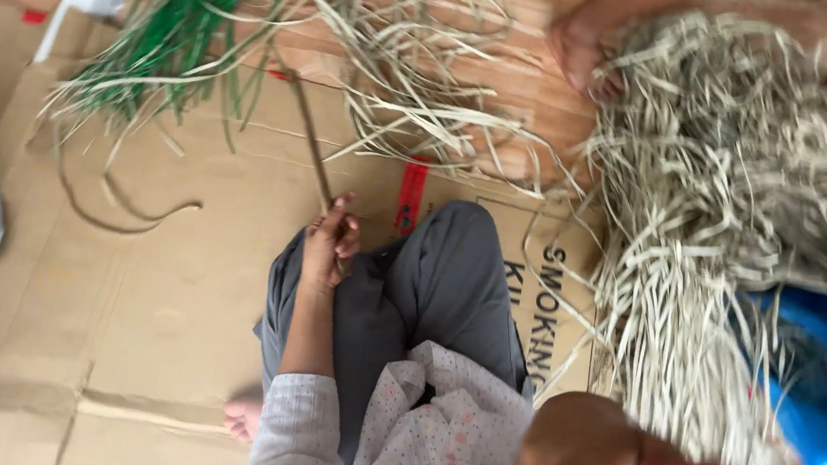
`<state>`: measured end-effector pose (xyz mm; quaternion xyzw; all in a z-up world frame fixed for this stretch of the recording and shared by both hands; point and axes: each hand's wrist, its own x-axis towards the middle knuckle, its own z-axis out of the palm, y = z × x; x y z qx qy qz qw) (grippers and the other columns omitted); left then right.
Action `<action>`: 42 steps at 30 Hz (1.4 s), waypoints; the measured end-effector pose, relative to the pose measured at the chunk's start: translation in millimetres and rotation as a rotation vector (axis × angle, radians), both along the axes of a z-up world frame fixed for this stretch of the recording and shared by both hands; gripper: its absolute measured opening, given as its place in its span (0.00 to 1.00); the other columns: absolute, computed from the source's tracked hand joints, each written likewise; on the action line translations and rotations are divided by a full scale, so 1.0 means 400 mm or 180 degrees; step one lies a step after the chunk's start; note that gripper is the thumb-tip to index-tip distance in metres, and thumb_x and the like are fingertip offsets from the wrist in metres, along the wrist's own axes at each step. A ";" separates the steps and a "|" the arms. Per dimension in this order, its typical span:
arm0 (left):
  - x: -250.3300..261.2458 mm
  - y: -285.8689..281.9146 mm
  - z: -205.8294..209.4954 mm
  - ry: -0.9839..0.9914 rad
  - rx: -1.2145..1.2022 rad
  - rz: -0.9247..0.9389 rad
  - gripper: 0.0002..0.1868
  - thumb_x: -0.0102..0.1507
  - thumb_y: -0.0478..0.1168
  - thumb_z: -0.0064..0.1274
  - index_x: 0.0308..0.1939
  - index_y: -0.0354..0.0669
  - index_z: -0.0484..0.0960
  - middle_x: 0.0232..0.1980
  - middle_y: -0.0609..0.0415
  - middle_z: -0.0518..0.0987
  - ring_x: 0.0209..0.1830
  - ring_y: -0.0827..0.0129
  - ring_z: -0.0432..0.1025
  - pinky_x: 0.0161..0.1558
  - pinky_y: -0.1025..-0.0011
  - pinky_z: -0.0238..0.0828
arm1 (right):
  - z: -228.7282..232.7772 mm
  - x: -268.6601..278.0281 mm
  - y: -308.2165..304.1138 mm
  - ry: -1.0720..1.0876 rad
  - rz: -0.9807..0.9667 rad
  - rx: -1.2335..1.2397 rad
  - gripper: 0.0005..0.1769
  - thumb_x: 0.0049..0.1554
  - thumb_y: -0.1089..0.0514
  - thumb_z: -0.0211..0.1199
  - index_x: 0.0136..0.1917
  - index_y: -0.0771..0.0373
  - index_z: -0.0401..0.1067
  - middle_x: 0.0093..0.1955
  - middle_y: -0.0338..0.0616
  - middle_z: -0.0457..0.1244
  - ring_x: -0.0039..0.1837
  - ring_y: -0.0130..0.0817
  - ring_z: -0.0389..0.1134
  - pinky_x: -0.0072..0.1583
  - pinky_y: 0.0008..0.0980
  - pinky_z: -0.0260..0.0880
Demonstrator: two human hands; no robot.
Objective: Weaving long natural fiber strips around a wooden guide while sitting on the floor.
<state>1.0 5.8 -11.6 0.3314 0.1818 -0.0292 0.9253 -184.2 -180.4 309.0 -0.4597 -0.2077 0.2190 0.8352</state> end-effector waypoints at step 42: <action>-0.258 -0.250 0.291 -0.1690 0.1686 -0.1712 0.25 0.69 0.57 0.45 0.48 0.38 0.80 0.26 0.49 0.80 0.14 0.82 0.61 0.19 0.80 0.59 | -0.405 0.161 -0.267 0.0664 -0.1853 -0.1340 0.07 0.57 0.61 0.72 0.37 0.63 0.80 0.38 0.39 0.68 0.44 0.24 0.67 0.45 0.26 0.68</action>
